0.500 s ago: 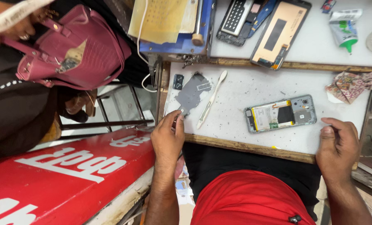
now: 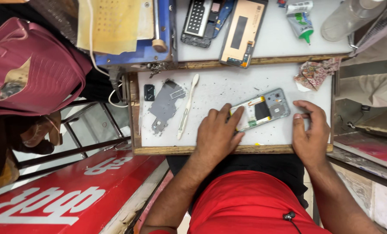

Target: The person works on a disassembled smartphone, using a screwdriver to remove screws and a metal pick to pry and adjust internal components. The person manipulates the battery area and ribbon cables while the phone remains open on the workbench.

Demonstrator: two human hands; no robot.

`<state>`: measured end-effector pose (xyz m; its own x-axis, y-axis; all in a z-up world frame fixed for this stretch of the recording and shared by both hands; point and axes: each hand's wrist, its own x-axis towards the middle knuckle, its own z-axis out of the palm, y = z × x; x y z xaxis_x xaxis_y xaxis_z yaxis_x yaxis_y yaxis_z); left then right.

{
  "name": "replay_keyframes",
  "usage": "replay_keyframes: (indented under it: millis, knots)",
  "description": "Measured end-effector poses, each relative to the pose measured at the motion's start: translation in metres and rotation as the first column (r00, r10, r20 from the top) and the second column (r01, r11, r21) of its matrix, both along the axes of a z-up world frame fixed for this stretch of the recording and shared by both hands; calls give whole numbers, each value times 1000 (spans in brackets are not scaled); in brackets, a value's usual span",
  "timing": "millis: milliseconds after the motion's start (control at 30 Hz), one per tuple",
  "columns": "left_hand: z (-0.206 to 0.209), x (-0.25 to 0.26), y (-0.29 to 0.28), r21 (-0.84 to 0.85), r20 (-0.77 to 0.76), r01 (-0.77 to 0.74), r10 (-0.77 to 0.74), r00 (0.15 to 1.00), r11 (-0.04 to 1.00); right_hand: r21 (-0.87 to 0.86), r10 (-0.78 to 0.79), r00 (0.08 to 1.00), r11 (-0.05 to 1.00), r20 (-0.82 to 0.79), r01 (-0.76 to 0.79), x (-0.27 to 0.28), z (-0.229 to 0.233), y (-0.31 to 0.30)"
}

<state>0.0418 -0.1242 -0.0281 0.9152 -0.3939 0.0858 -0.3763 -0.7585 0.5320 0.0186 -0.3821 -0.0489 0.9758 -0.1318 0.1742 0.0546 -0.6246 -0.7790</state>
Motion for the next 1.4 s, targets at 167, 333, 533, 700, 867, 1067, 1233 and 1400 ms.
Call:
replay_keyframes:
  millis: [167,333,533,700,867,1067,1233,1400]
  knots:
    - [1,-7,21,3,-5,11,-11,1000,1000,-133,41,999,990,-1,-41,3,14,6]
    - [-6,-14,27,-99,106,19,-9,994,995,-282,163,987,946,-5,-158,5,21,12]
    - [-5,-12,27,-332,35,54,-45,998,942,348,169,975,931,-143,-111,4,19,3]
    - [3,-16,33,-528,-16,-17,10,1000,849,791,163,971,610,-176,41,-3,22,5]
    - [-10,-20,30,-669,-547,-354,-110,830,654,742,182,959,669,-216,39,10,27,10]
    - [-24,-35,4,-765,-643,-532,-381,665,363,817,281,927,575,-247,44,22,28,21]
    - [-16,-44,-7,-759,-604,-456,-238,761,465,730,285,923,684,-259,-6,23,32,26]
    - [-4,-47,-5,-733,-490,-313,-150,858,604,616,262,939,784,-222,-73,17,35,22]
